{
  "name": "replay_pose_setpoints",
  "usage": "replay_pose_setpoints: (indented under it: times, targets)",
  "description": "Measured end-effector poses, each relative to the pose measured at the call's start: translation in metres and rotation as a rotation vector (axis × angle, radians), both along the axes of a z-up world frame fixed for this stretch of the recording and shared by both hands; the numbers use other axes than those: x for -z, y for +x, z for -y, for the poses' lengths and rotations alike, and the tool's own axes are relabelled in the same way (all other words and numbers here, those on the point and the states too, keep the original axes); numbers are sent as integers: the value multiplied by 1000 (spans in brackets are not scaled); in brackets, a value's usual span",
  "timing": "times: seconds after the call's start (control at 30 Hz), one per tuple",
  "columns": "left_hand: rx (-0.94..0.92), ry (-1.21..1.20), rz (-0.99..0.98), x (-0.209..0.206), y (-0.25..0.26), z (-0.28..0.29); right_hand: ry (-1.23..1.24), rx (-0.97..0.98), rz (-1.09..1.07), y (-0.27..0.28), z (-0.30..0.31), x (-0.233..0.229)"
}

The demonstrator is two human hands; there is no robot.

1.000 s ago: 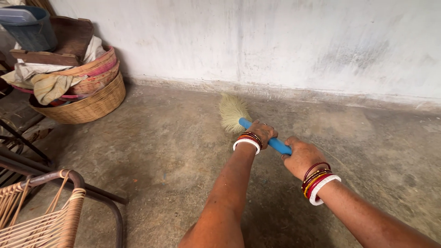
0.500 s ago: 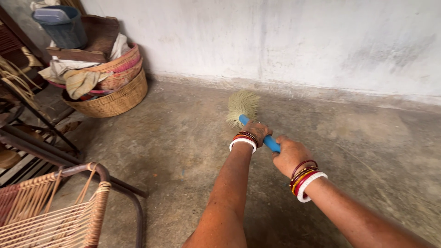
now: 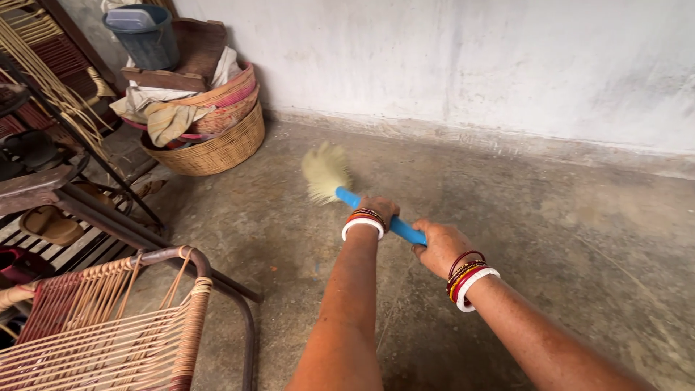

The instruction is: The person sweeps a concrete floor with a blue-handled broom, moving along the base of a white wall and around a wicker basket and chair. The person uses both hands to guide the broom in short strokes, gathering dust and debris along the wall line.

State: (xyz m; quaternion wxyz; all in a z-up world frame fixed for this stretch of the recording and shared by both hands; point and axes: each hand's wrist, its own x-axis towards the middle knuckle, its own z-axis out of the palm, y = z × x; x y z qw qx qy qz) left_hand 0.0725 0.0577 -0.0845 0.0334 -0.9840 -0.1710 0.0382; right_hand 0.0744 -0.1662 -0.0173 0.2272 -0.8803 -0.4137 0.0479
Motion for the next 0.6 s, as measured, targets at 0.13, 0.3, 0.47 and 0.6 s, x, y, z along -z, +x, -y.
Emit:
replay_pose_setpoints:
  times: [0.13,0.3,0.47,0.6]
  targets:
    - [-61,-81,-198,-37,-31,-5,-36,-77,-75,-14,-1,-12]
    - [-88,-189,-327,-27,-42,-21,-131,-187,-126,-22,4,-21]
    - [-132,-276,-403,-40,-53,-10,-131,-273,-99,-9,13,-18]
    - [-68,-311,-395,-51,-51,-1,-85,-325,-11,-1,31,-26]
